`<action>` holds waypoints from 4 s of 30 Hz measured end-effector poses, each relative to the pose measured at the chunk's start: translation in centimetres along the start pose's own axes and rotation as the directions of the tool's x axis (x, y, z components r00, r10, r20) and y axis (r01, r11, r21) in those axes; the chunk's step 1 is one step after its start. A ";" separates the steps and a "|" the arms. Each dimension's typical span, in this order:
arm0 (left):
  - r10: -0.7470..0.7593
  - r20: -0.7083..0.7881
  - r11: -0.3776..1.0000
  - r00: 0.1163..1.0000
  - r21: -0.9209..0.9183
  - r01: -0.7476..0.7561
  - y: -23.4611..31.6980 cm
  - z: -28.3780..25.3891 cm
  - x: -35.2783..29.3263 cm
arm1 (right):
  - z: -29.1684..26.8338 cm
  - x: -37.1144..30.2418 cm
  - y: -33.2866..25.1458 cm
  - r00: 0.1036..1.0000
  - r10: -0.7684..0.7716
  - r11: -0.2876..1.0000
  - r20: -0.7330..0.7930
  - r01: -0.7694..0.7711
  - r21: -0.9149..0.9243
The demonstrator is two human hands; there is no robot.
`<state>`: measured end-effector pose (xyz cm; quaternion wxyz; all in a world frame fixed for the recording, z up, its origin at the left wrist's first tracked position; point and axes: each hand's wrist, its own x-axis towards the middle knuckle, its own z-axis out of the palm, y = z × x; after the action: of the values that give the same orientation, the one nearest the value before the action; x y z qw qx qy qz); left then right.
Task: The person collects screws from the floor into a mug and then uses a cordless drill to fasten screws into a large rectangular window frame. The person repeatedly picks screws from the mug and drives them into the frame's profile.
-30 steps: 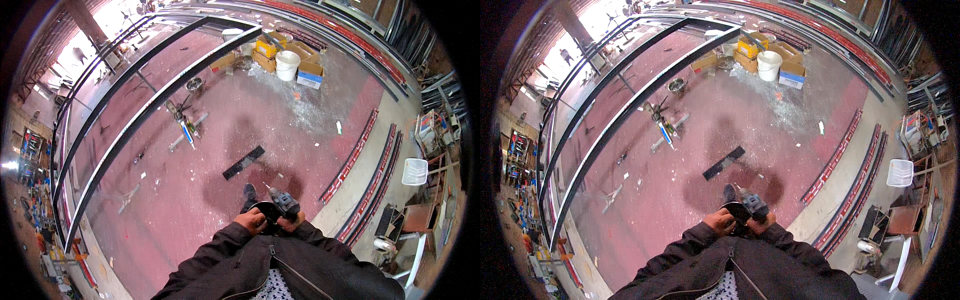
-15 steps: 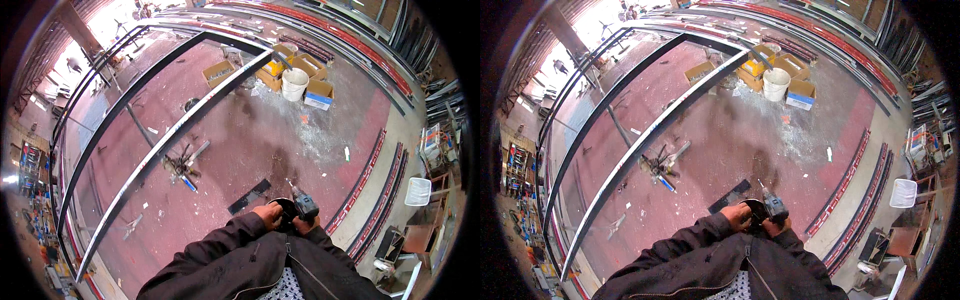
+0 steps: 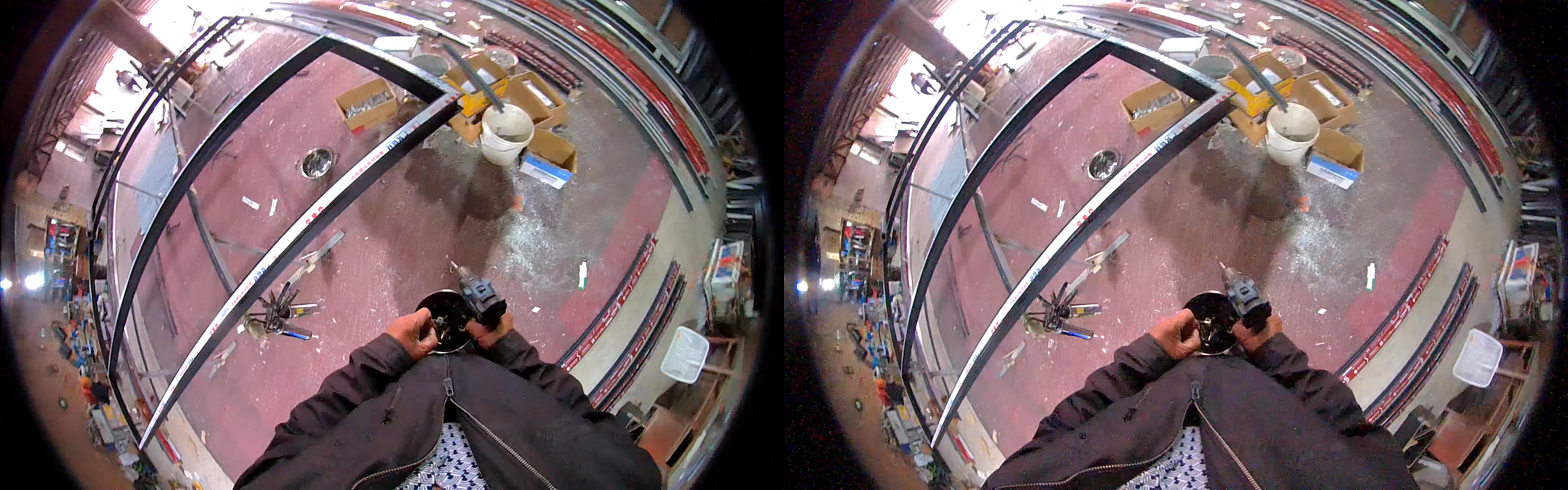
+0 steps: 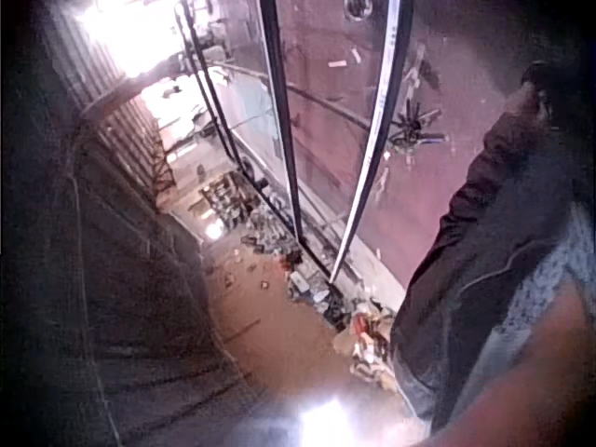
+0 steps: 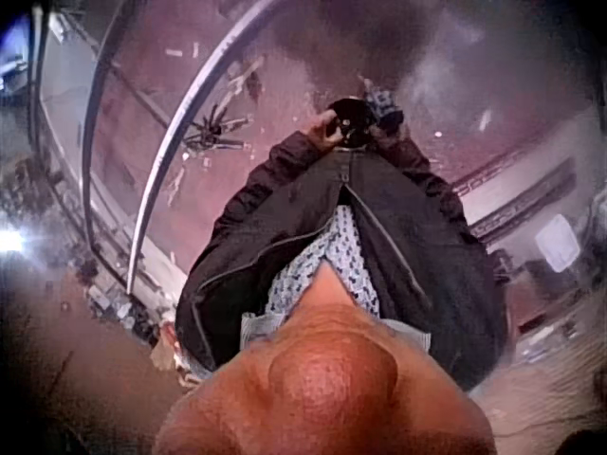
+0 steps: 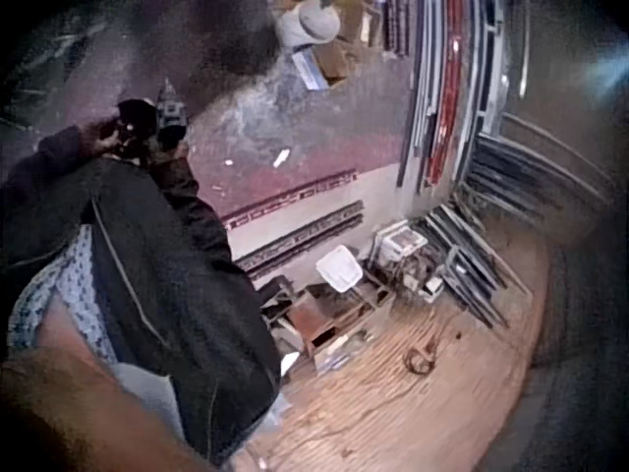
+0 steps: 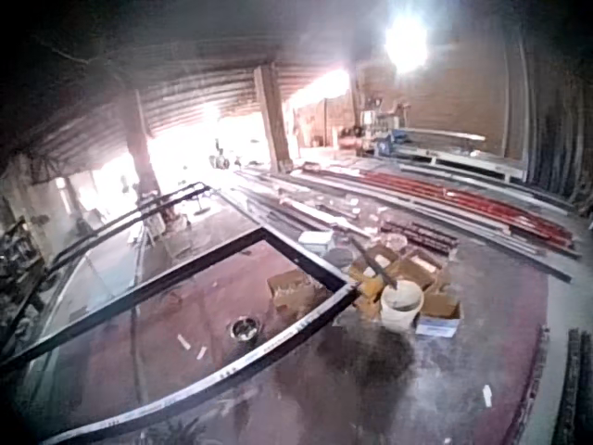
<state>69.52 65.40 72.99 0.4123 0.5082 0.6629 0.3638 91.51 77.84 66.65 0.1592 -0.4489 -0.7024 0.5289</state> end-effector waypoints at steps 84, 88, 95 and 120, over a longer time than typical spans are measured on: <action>-0.417 -0.301 0.908 0.858 -0.089 0.410 -48.3 -18.1 49.6 | 37.4 62.5 33.9 0.970 0.026 0.948 -0.241 0.053 0.315; -0.383 -0.266 0.924 0.885 -0.105 0.368 -48.4 -20.6 50.5 | 40.2 65.8 32.9 0.979 -0.025 0.976 -0.202 0.068 0.208; -0.292 -0.047 0.956 0.955 -0.005 0.292 -48.3 -23.5 51.3 | 43.8 69.4 30.5 0.988 0.109 0.982 -0.107 -0.090 0.168; 0.046 -0.023 0.968 0.999 -0.246 -0.050 -50.4 -27.4 57.0 | 42.9 71.0 21.8 0.958 0.246 0.968 0.145 -0.251 0.014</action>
<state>17.39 108.16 28.27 0.4576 0.4657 0.6037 0.4575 32.82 109.61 12.74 0.0485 -0.4920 -0.6415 0.5866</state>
